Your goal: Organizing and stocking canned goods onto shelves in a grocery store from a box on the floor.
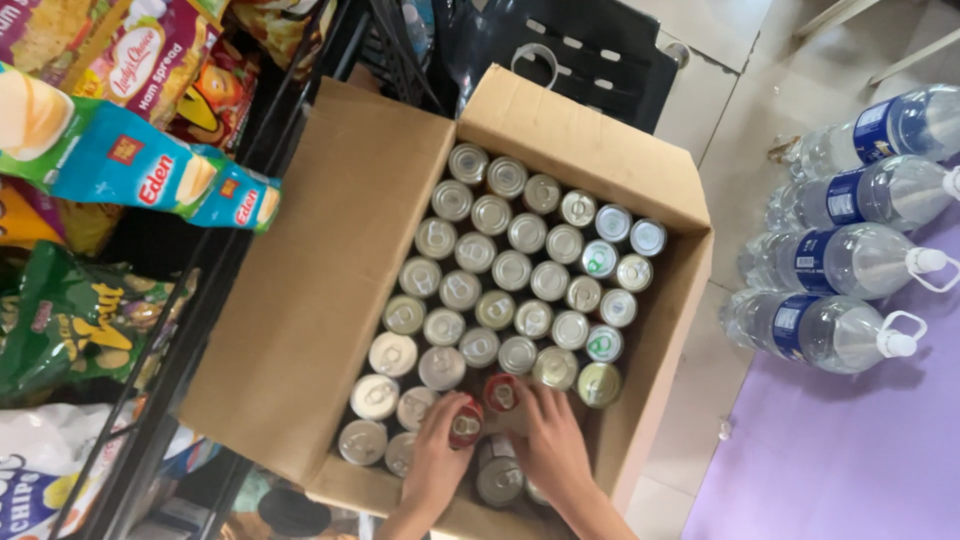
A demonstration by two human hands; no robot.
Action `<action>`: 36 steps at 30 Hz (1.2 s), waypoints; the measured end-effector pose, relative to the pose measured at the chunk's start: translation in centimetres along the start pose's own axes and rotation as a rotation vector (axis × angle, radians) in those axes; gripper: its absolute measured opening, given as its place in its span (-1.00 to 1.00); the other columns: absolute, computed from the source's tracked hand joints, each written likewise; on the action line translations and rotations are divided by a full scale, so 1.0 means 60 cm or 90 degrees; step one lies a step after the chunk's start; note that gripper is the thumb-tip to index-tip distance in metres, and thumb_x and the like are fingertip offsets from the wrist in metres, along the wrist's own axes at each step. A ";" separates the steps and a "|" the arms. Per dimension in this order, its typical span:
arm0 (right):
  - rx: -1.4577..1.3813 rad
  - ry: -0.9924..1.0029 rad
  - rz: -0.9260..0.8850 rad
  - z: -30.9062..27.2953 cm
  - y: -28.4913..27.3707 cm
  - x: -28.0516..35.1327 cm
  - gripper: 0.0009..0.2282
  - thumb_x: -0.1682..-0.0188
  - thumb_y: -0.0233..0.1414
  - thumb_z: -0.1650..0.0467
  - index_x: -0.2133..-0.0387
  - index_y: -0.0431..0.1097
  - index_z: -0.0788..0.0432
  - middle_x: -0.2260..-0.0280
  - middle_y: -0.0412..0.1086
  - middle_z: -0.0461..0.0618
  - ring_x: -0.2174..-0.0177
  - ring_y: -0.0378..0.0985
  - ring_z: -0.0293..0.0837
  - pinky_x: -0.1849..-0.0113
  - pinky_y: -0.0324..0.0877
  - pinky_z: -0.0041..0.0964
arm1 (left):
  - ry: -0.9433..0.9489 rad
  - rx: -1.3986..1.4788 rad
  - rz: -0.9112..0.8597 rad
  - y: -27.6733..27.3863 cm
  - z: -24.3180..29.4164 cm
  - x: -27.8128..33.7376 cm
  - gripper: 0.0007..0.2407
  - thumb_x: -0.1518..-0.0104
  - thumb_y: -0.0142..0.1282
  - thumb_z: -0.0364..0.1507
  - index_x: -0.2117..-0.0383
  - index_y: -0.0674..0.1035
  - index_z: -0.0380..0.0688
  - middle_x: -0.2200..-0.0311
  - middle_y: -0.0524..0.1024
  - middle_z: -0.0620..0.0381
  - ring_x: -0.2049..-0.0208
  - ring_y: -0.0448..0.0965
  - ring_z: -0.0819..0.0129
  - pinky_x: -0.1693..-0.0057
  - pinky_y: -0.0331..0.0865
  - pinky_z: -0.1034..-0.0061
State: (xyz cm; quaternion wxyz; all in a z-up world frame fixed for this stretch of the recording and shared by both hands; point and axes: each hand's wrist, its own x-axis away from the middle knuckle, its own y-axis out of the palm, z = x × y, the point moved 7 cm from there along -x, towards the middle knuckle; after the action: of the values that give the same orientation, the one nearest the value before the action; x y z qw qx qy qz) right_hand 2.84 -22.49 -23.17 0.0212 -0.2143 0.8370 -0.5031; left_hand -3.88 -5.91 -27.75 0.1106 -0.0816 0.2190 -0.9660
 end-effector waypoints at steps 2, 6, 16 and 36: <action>0.018 -0.033 0.025 -0.020 0.004 -0.024 -0.42 0.27 0.24 0.32 -0.05 0.30 0.33 0.00 0.31 0.27 0.06 0.32 0.27 0.06 0.33 0.07 | 0.005 -0.004 0.009 0.003 0.007 -0.004 -0.49 0.21 0.28 -0.68 0.00 0.52 -0.13 -0.03 0.52 -0.07 -0.11 0.49 -0.05 -0.16 0.41 0.25; 0.059 -0.067 0.028 -0.015 0.043 -0.045 -0.39 0.34 0.26 0.31 0.00 0.31 0.37 0.05 0.33 0.25 0.07 0.33 0.27 0.06 0.26 0.11 | 0.016 -0.037 0.010 0.004 0.014 -0.014 -0.49 0.25 0.28 -0.69 0.03 0.53 -0.13 0.02 0.50 -0.07 -0.07 0.47 -0.06 -0.13 0.39 0.23; 0.052 0.020 0.084 0.028 0.039 -0.002 -0.50 0.38 0.23 0.44 0.08 0.36 0.30 0.13 0.33 0.21 0.11 0.37 0.26 0.10 0.39 0.03 | 0.122 -0.145 -0.071 0.049 0.010 -0.056 -0.47 0.16 0.09 -0.70 -0.07 0.52 -0.08 -0.05 0.46 0.05 -0.10 0.46 -0.01 -0.14 0.41 0.21; -0.140 0.101 0.013 0.098 0.024 0.074 -0.41 0.27 0.19 0.50 -0.13 0.22 0.21 -0.10 0.25 0.24 -0.09 0.29 0.28 -0.04 0.33 -0.01 | -0.001 -0.069 -0.263 0.096 -0.011 0.076 -0.53 0.04 0.31 -0.45 -0.08 0.47 -0.01 -0.11 0.42 0.03 -0.18 0.39 -0.07 -0.23 0.33 0.14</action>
State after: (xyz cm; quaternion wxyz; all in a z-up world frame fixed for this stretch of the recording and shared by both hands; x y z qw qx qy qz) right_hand -0.21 -28.53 -26.50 -0.0636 -0.1662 0.8884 -0.4231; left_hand -7.39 -11.83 -30.38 -0.0939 -0.1314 0.2491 -0.9549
